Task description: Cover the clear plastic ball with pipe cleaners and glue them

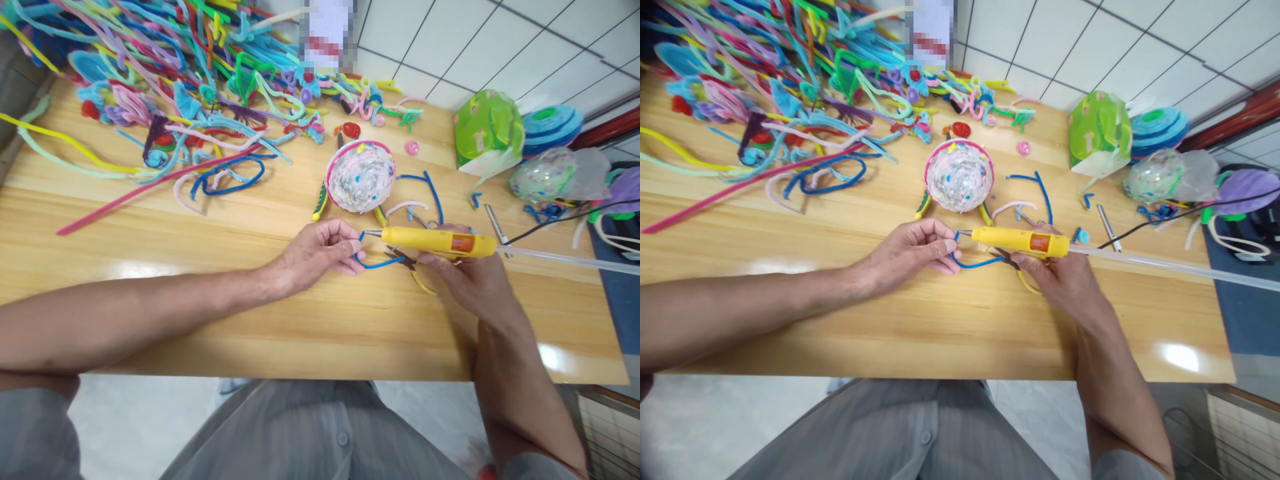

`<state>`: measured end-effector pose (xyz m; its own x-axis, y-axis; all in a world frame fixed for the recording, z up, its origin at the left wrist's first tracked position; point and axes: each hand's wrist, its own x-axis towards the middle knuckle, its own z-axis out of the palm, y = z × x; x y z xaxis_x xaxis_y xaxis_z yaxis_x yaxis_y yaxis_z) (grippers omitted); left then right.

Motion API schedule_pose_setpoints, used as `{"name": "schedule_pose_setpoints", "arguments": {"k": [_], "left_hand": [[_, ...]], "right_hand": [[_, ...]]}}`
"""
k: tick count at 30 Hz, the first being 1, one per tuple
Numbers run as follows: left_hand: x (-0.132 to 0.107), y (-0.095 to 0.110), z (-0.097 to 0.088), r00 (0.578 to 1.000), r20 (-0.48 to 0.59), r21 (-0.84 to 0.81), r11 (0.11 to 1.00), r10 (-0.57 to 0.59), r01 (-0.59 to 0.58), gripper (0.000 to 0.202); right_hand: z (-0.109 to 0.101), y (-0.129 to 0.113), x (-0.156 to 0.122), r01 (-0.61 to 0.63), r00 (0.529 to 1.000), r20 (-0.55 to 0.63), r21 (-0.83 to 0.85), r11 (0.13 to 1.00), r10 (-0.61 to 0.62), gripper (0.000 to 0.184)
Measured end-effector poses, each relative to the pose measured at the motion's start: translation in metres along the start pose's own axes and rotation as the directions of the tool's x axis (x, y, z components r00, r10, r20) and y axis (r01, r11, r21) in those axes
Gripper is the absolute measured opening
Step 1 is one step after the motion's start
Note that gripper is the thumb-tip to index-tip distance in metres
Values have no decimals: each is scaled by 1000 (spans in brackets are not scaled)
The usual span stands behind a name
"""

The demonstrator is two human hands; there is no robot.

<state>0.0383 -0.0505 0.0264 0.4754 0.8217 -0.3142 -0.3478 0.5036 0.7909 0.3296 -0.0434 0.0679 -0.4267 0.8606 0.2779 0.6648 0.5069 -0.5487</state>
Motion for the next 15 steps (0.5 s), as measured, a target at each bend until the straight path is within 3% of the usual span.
{"name": "schedule_pose_setpoints", "arguments": {"k": [15], "left_hand": [[0,1,1,1000,2,-15,1000,-2,2,14]], "right_hand": [[1,-3,1,27,1000,-4,45,999,-26,3]]}}
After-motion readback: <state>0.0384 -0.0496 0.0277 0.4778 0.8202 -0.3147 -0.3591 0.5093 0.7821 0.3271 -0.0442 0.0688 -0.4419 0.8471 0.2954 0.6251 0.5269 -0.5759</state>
